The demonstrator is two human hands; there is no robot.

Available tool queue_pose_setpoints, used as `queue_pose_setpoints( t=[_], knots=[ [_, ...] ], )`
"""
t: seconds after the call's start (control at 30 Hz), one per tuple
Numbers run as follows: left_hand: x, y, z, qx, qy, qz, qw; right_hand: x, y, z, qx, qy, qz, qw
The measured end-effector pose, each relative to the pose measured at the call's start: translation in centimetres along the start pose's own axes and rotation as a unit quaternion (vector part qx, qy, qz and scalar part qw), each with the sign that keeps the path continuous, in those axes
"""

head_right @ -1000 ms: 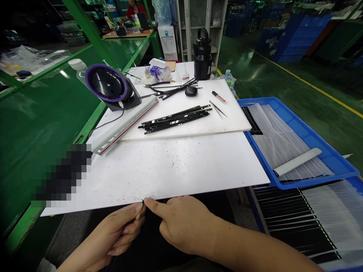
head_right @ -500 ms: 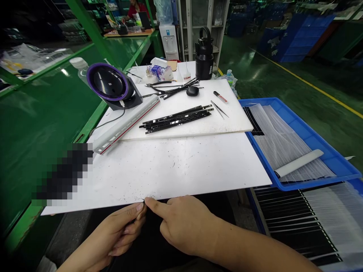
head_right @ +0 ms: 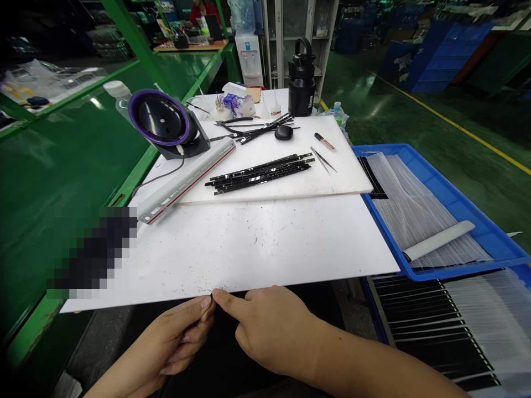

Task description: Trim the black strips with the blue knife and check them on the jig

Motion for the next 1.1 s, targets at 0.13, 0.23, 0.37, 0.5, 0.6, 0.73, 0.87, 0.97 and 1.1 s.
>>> queue_pose_setpoints(
  t=[0.13,0.23,0.37,0.5,0.6,0.73,0.87,0.97,1.1],
  knots=[
    [-0.01,-0.07,-0.03,-0.005,0.001,0.006,1.000,0.07,-0.32,0.01,-0.005,0.000,-0.044,0.999],
    [-0.01,-0.04,-0.06,-0.007,-0.001,0.007,1.000,0.07,-0.43,-0.04,-0.007,0.005,-0.055,0.998],
    [0.02,0.07,-0.04,-0.006,-0.001,0.008,1.000,-0.10,-0.49,0.00,0.000,0.003,-0.060,0.998],
    [-0.04,0.08,0.01,-0.003,0.000,0.008,1.000,-0.28,-0.51,0.00,0.004,-0.005,-0.028,1.000],
    [-0.07,0.08,-0.01,-0.002,-0.002,0.009,1.000,-0.28,-0.52,-0.10,0.004,-0.006,0.002,1.000],
    [0.08,0.18,0.02,-0.002,0.001,0.005,1.000,-0.20,-0.57,-0.13,0.001,-0.006,0.011,1.000],
    [0.16,0.18,0.07,-0.003,0.006,-0.004,1.000,-0.17,-0.58,-0.09,0.001,-0.007,0.007,1.000],
    [0.06,0.09,0.05,-0.003,0.008,-0.005,1.000,-0.18,-0.53,-0.11,0.001,-0.002,0.009,1.000],
    [-0.05,0.06,0.01,-0.002,0.006,0.001,1.000,-0.19,-0.64,-0.09,-0.002,-0.003,-0.022,1.000]
  ],
)
Point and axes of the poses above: each hand's wrist, its own z-axis towards the middle knuckle, its own y-axis out of the back of the hand, x = y × z, the point moved 1 cm from there along z, towards the middle knuckle, and after that the axes turned 4 degrees about -z, right-handed, at the moved point
